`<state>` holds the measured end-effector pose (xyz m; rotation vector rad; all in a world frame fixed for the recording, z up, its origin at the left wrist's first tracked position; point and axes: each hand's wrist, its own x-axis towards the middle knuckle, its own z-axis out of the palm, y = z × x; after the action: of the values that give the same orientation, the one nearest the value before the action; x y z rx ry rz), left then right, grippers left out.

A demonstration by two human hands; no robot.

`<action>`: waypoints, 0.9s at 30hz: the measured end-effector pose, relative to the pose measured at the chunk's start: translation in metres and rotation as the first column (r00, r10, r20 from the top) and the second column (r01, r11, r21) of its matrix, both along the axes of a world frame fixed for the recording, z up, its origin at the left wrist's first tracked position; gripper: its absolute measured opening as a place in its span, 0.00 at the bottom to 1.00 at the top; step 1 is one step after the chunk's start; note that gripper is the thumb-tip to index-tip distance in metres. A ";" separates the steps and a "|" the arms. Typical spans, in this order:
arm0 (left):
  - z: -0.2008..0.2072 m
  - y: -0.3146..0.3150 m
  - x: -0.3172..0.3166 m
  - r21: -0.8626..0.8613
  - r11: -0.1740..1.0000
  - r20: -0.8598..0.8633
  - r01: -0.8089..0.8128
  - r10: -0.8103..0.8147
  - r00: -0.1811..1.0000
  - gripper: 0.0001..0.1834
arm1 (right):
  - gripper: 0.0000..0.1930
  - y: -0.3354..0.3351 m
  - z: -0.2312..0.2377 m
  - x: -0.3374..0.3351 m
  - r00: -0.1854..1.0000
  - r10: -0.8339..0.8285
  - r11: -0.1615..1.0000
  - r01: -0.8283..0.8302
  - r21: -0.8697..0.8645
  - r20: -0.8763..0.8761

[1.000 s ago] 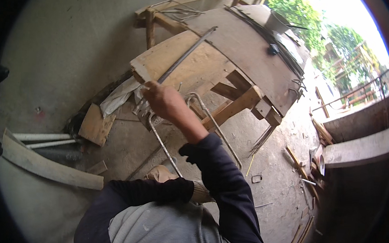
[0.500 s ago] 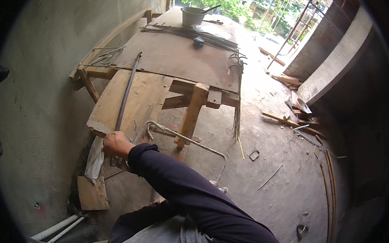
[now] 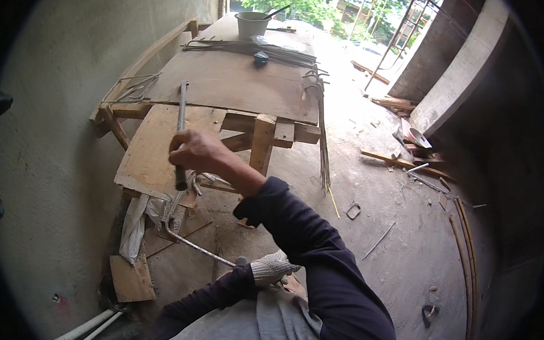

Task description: The person repeatedly bends a metal rod into a U-shape using a long metal bar as a lever against a wooden workbench. The person holds the rod with a gloved left hand and applies force with the right hand, then places the bent rod on the bench and repeats the process with another rod.

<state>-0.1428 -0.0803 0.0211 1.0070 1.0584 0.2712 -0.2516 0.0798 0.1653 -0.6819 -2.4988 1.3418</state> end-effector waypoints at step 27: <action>0.016 -0.024 0.053 0.379 0.915 -0.622 -0.135 0.360 0.696 0.37 | 0.20 0.151 -0.226 0.245 0.916 -0.323 0.928 0.356 -0.112 0.239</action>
<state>-0.0895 -0.1041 0.0372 1.2849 1.8933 0.3006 -0.0063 0.2304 -0.0604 -1.2970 -2.2971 1.3966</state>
